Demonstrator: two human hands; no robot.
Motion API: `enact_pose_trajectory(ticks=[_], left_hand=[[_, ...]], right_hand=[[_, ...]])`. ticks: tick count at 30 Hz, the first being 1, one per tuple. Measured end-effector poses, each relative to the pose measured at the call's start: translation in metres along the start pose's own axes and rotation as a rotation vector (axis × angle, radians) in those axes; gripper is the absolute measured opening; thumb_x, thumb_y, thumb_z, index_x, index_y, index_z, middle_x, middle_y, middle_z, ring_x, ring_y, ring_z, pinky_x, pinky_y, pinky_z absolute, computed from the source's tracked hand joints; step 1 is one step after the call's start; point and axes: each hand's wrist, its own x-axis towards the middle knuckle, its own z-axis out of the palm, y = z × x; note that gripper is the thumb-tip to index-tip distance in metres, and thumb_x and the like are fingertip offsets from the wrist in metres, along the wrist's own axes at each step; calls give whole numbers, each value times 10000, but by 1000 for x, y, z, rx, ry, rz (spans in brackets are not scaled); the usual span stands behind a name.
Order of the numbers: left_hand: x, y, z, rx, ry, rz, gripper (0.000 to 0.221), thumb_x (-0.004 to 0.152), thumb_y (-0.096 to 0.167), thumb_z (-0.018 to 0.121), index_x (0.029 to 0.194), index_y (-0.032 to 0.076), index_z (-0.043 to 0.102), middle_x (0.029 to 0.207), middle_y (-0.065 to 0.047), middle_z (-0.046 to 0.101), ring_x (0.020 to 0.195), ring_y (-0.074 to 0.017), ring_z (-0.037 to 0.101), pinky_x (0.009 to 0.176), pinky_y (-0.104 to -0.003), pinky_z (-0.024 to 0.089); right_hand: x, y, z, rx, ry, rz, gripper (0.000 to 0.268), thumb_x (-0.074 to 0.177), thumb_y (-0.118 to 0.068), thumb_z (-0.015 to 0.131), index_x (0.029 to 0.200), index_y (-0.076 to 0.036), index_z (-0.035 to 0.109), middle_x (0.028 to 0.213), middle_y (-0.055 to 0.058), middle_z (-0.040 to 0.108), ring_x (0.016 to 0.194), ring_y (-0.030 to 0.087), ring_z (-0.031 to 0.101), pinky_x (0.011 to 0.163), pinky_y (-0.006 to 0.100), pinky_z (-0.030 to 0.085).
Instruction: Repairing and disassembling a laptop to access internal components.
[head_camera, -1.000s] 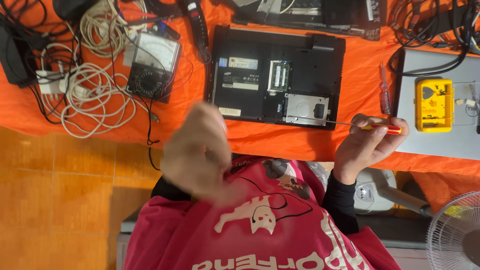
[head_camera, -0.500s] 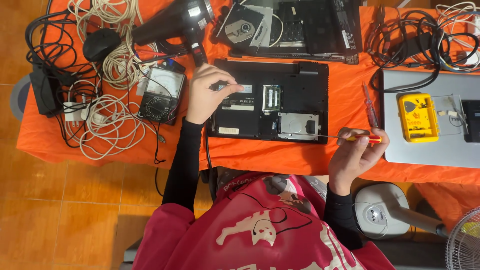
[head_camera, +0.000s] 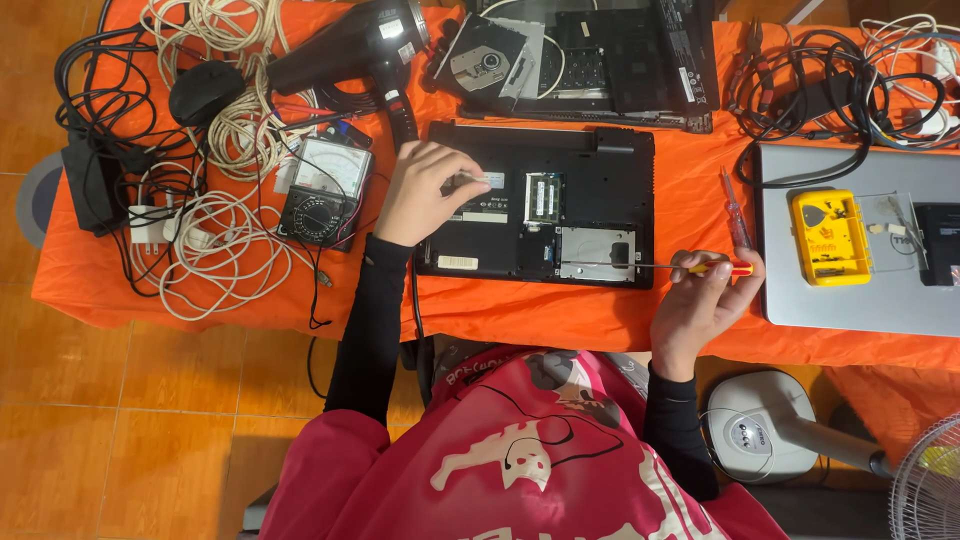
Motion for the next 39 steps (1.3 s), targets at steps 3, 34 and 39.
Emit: enact_pose_trajectory(ticks=[3,34,39], left_hand=[[1,1,0,18,-18,13,230,888,311,829,852,107,728,913,27,730,936,-176,644,1026,-403,371],[-15,-21,15,127,-104,-67,395,1103,322,533,1416,90,603,1513,-151,545,1489,-338,399,1232,-505,240],[-14,-21,15,133,-147,-91,443,1090,325,522,1466,93,552,1561,-187,483,1516,-396,337,1264,-525,191]], right_hand=[[1,-2,2,-3,21,6,215,1222,-219,537,1373,-104,436,983,93,611,891,166,554,787,287,429],[-1,-9,2,-40,6,2,210,1217,-239,551,1350,-115,447,965,88,612,884,178,564,770,285,427],[-1,-9,2,-30,8,13,213,1214,-237,549,1352,-113,445,971,87,613,889,176,564,811,295,452]])
